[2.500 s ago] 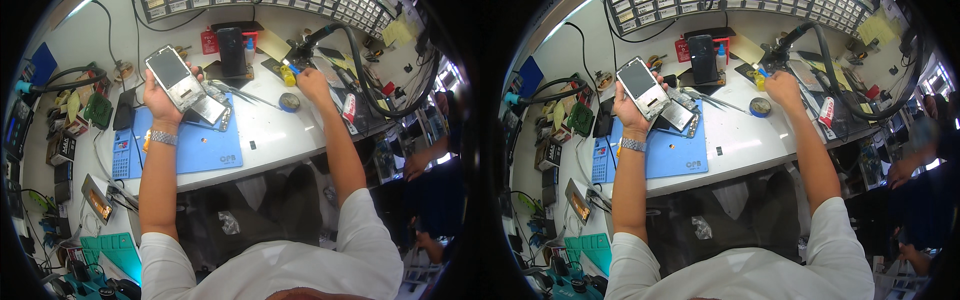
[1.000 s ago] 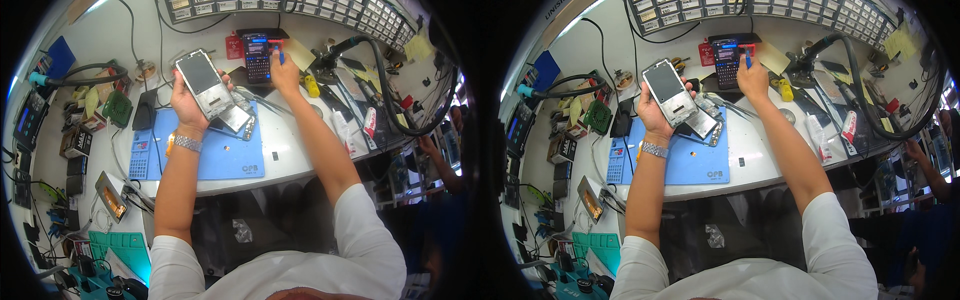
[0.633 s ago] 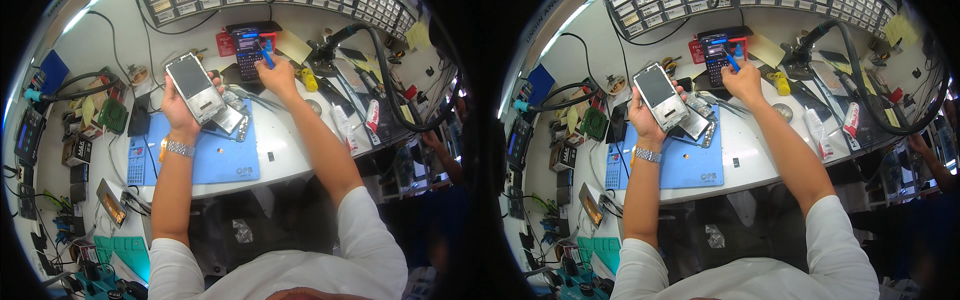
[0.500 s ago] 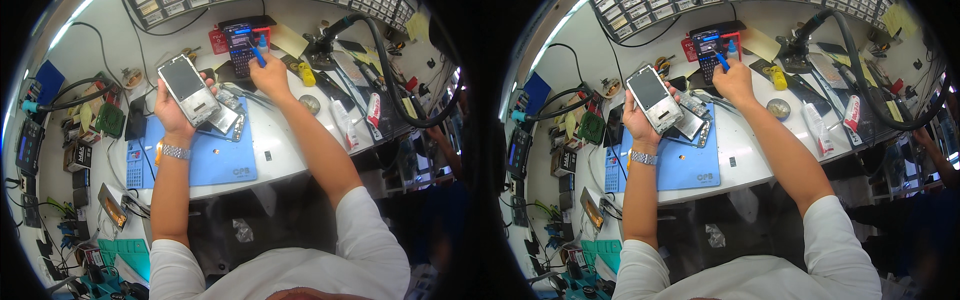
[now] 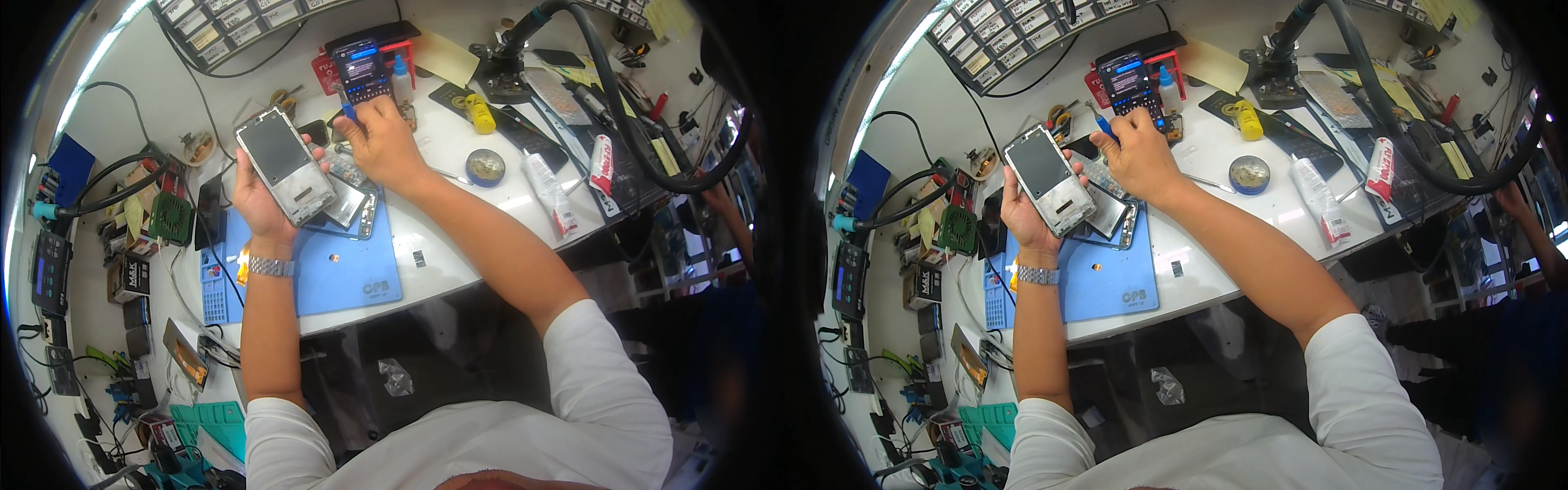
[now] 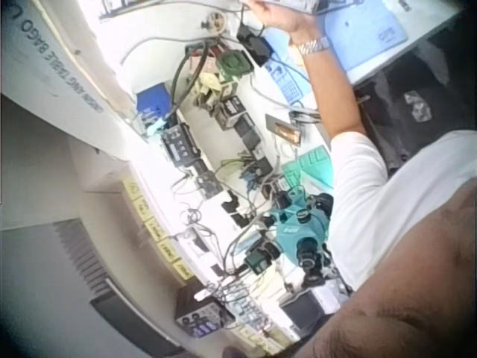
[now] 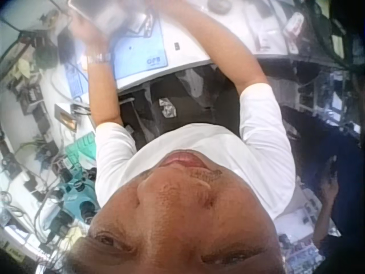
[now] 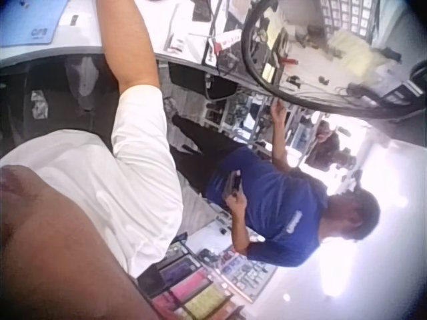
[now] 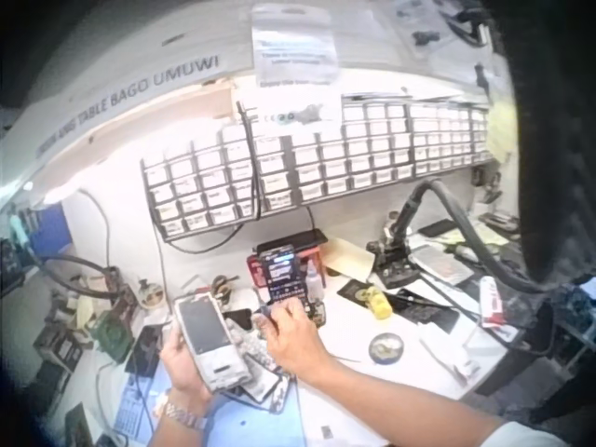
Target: The person disassembles a smartphone, removes the back cover and battery, and uses a screwdriver and tweezers to manipulate internal components. They then reassemble the device and use a small brush to clean the interior.
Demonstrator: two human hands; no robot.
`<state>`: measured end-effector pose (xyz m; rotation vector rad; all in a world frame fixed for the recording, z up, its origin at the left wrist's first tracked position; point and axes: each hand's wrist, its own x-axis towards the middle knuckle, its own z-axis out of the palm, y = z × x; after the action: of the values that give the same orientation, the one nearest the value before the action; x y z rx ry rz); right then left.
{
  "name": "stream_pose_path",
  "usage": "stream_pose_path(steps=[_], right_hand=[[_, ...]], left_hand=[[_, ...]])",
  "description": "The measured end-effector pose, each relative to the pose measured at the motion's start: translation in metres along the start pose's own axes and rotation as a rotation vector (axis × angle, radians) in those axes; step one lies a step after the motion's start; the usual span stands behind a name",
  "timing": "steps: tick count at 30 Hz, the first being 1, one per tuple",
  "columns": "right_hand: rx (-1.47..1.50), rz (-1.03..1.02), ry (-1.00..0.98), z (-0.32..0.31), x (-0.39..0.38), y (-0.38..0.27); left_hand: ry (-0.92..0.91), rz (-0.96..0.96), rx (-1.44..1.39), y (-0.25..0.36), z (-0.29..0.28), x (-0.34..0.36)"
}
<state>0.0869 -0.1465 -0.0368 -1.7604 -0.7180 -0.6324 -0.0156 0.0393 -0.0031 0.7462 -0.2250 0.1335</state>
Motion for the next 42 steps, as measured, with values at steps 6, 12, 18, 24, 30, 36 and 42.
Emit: stream_pose_path(steps=[6,12,18,24,30,36,42], right_hand=[[0.061,0.023,-0.095,-0.004,0.000,-0.005],[0.123,-0.040,-0.076,-0.007,-0.001,-0.008],[0.106,-0.018,-0.086,-0.007,-0.001,-0.009],[0.119,-0.031,-0.103,-0.006,-0.002,-0.006],[0.124,-0.036,-0.097,-0.005,-0.003,-0.007],[0.134,-0.039,-0.107,-0.006,-0.002,-0.008],[0.130,-0.059,-0.097,-0.007,-0.002,-0.008]], left_hand=[[-0.038,0.018,-0.018,0.002,-0.013,0.003],[0.019,0.000,-0.021,0.003,-0.010,0.003],[0.049,0.012,-0.009,0.003,-0.005,0.001],[0.059,0.010,0.006,0.004,-0.008,0.002],[0.031,0.010,-0.032,0.003,-0.002,0.001],[0.053,0.014,-0.010,0.003,0.000,0.001],[0.063,0.024,0.006,0.003,0.001,0.001]])
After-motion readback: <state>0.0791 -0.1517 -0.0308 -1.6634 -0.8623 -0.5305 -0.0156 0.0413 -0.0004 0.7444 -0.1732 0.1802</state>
